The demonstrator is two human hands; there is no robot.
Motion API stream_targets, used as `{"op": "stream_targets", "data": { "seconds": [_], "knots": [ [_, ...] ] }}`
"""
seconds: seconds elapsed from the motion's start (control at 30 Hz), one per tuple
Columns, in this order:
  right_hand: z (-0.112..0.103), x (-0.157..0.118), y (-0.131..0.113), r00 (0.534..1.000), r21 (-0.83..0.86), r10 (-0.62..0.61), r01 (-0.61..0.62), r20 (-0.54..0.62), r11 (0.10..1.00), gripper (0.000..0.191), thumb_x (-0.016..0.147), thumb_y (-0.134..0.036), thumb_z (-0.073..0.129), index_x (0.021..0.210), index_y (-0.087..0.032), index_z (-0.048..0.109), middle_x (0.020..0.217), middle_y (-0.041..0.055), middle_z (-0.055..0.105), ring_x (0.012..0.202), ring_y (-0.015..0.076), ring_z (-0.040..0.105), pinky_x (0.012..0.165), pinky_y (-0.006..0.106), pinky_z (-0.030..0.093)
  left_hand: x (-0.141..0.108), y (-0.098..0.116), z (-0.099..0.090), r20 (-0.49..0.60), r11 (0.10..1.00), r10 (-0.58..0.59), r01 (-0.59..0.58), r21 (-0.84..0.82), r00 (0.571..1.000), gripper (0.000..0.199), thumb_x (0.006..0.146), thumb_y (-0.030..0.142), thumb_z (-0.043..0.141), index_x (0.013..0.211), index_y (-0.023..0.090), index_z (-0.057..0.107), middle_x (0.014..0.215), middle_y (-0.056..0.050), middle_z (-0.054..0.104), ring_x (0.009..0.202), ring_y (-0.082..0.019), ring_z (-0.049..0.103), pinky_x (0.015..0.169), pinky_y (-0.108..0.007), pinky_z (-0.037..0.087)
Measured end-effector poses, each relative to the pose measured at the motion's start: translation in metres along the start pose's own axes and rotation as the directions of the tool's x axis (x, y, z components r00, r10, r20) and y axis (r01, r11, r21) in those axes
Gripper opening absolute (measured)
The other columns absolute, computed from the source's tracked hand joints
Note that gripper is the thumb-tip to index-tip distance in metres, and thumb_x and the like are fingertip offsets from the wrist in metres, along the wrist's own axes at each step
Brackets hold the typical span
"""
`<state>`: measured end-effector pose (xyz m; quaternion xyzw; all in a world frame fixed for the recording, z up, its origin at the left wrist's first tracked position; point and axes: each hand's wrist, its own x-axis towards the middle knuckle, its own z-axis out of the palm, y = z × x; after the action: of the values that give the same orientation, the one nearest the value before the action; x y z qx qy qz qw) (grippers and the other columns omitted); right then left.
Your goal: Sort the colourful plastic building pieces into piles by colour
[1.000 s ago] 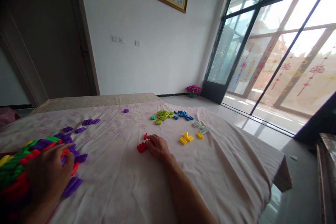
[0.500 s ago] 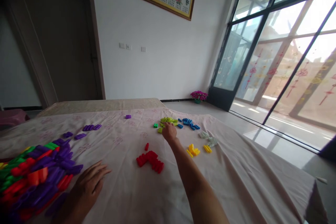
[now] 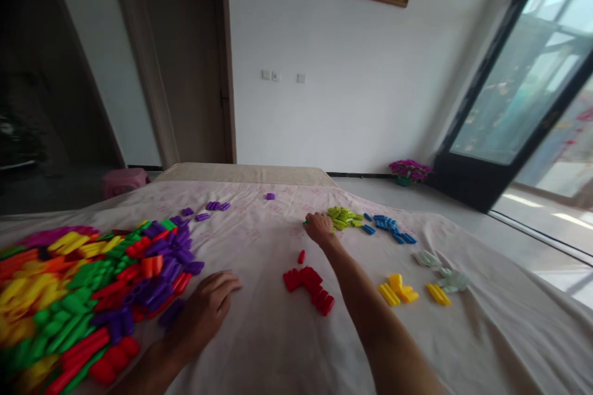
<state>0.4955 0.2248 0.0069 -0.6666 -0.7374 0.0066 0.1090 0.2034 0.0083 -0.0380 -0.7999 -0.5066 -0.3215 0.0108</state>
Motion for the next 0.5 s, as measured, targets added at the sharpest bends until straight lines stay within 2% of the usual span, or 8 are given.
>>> {"op": "stream_targets", "data": {
  "seconds": [0.1,0.2,0.27,0.3,0.37,0.4,0.43,0.5],
  "knots": [
    [0.001,-0.003,-0.036,0.994,0.162,-0.094,0.083,0.056,0.983,0.034,0.092,-0.037,0.046,0.113,-0.018,0.066,0.112,0.0138,0.066,0.096,0.0226,0.064,0.076,0.029,0.043,0.003,0.007,-0.007,0.057,0.998,-0.026,0.028,-0.048,0.998,0.039,0.081,-0.001,0.043,0.101,0.021,0.069,0.101,-0.005,0.068,0.101,-0.017,0.061,0.095,-0.035,0.050],
    [0.000,-0.013,-0.092,0.964,0.469,-0.209,0.110,0.164,0.877,0.034,0.096,-0.036,0.039,0.104,-0.016,0.066,0.098,0.0104,0.070,0.076,0.0157,0.067,0.063,0.023,0.045,0.006,0.009,-0.010,0.093,0.995,-0.058,0.065,-0.073,0.994,0.039,0.079,-0.001,0.045,0.101,0.021,0.068,0.098,-0.003,0.067,0.098,-0.018,0.060,0.093,-0.034,0.050],
    [-0.005,-0.028,-0.132,0.931,0.661,-0.298,0.090,0.209,0.745,0.036,0.096,-0.039,0.039,0.106,-0.016,0.065,0.097,0.0090,0.071,0.071,0.0143,0.067,0.057,0.021,0.046,0.005,0.009,-0.011,0.108,0.994,-0.059,0.068,-0.089,0.992,0.040,0.078,-0.002,0.046,0.102,0.022,0.067,0.099,-0.003,0.067,0.099,-0.018,0.060,0.094,-0.035,0.049],
    [-0.007,-0.035,-0.149,0.909,0.771,-0.366,0.084,0.201,0.632,0.037,0.095,-0.041,0.042,0.110,-0.016,0.064,0.100,0.0096,0.071,0.073,0.0150,0.067,0.058,0.022,0.047,0.004,0.009,-0.011,0.108,0.993,-0.055,0.065,-0.094,0.993,0.041,0.079,-0.002,0.045,0.103,0.022,0.067,0.101,-0.003,0.067,0.101,-0.018,0.060,0.095,-0.035,0.049],
    [-0.011,-0.042,-0.171,0.843,0.918,-0.525,0.109,0.118,0.382,0.044,0.096,-0.048,0.041,0.120,-0.017,0.060,0.110,0.0103,0.069,0.083,0.0169,0.068,0.065,0.025,0.051,0.000,0.008,-0.011,0.100,0.994,-0.046,0.056,-0.094,0.994,0.042,0.081,-0.001,0.042,0.106,0.022,0.067,0.106,-0.004,0.067,0.105,-0.018,0.059,0.098,-0.037,0.047],
    [-0.011,-0.041,-0.173,0.840,0.927,-0.539,0.148,0.066,0.345,0.044,0.095,-0.050,0.042,0.121,-0.019,0.061,0.111,0.0091,0.069,0.087,0.0176,0.068,0.070,0.027,0.052,-0.002,0.007,-0.010,0.098,0.995,-0.043,0.052,-0.088,0.994,0.043,0.082,0.000,0.041,0.109,0.022,0.066,0.109,-0.005,0.066,0.107,-0.018,0.059,0.100,-0.037,0.047],
    [-0.010,-0.038,-0.169,0.863,0.906,-0.505,0.213,0.001,0.365,0.041,0.094,-0.048,0.046,0.120,-0.021,0.062,0.110,0.0072,0.070,0.091,0.0178,0.067,0.076,0.029,0.052,-0.003,0.005,-0.008,0.097,0.995,-0.041,0.049,-0.082,0.994,0.043,0.083,0.002,0.040,0.111,0.022,0.066,0.112,-0.005,0.066,0.109,-0.018,0.059,0.101,-0.037,0.047],
    [-0.008,-0.025,-0.140,0.930,0.777,-0.347,0.307,-0.121,0.550,0.034,0.092,-0.040,0.051,0.118,-0.023,0.064,0.113,0.0055,0.069,0.101,0.0186,0.064,0.089,0.031,0.048,-0.005,-0.001,-0.004,0.102,0.997,-0.034,0.041,-0.072,0.994,0.041,0.085,0.005,0.042,0.113,0.024,0.065,0.114,-0.005,0.065,0.110,-0.018,0.059,0.100,-0.037,0.048]
  ]
}}
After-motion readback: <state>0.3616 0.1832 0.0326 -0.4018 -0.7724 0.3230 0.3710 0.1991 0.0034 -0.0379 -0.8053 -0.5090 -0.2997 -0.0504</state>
